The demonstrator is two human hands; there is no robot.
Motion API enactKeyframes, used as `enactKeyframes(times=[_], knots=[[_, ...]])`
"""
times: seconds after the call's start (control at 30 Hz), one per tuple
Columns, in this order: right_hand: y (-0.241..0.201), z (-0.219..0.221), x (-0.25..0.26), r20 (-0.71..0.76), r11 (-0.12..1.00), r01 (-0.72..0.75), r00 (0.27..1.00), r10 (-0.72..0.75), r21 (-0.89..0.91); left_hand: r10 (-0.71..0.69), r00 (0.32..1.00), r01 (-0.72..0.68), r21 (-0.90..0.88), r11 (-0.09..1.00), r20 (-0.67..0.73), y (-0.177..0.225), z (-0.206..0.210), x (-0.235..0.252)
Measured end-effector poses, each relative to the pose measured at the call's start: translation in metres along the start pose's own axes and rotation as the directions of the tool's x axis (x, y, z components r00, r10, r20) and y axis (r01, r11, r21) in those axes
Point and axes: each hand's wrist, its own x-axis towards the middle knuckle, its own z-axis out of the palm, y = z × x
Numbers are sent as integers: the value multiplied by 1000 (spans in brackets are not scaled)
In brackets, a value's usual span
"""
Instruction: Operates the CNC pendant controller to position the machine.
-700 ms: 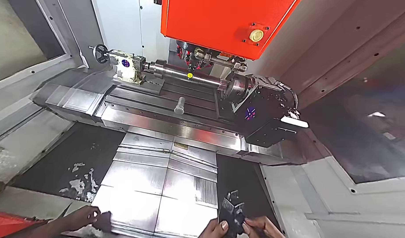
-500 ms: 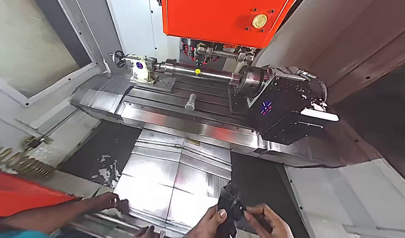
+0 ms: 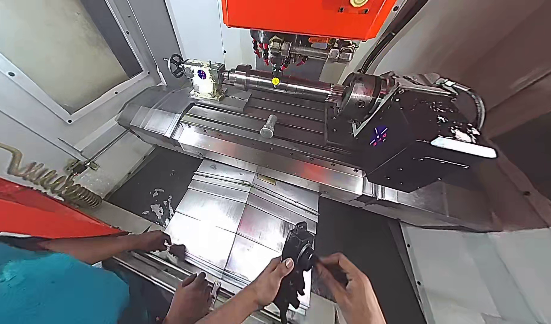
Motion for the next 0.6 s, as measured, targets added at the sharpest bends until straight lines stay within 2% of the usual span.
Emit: enactKeyframes(times=[0.07, 0.13, 0.2, 0.27, 0.33, 0.4, 0.47, 0.57, 0.6], knots=[[-6, 6, 2, -42, 1000, 15, 999, -15, -6, -33, 999, 33, -31, 999, 25, -3, 0, 1], [-8, 13, 0, 12, 1000, 18, 1000, -18, 22, -38, 998, 40, -55, 998, 47, -5, -6, 3], [-3, 11, 6, 42, 999, -49, 998, 49, -10, -27, 999, 29, -46, 999, 39, -4, -15, 8], [-2, 14, 13, -30, 993, -101, 995, 99, -69, -64, 997, 67, -66, 996, 45, -6, -18, 7], [-11, 21, 17, -68, 995, -70, 996, 65, -75, -72, 994, 83, -135, 987, 86, -13, -19, 10], [-19, 28, 18, 12, 998, -50, 999, 50, -37, -50, 995, 64, -178, 982, 83, -13, -26, 12], [-17, 28, 22, 73, 994, -93, 993, 97, -57, -67, 997, 73, -155, 985, 44, -5, -35, 11], [-20, 35, 33, -15, 987, -101, 995, 99, -127, -95, 994, 103, -187, 977, 53, -6, -39, 10], [-25, 39, 34, -6, 989, -79, 997, 79, -124, -88, 994, 99, -209, 973, 59, -8, -39, 10]])
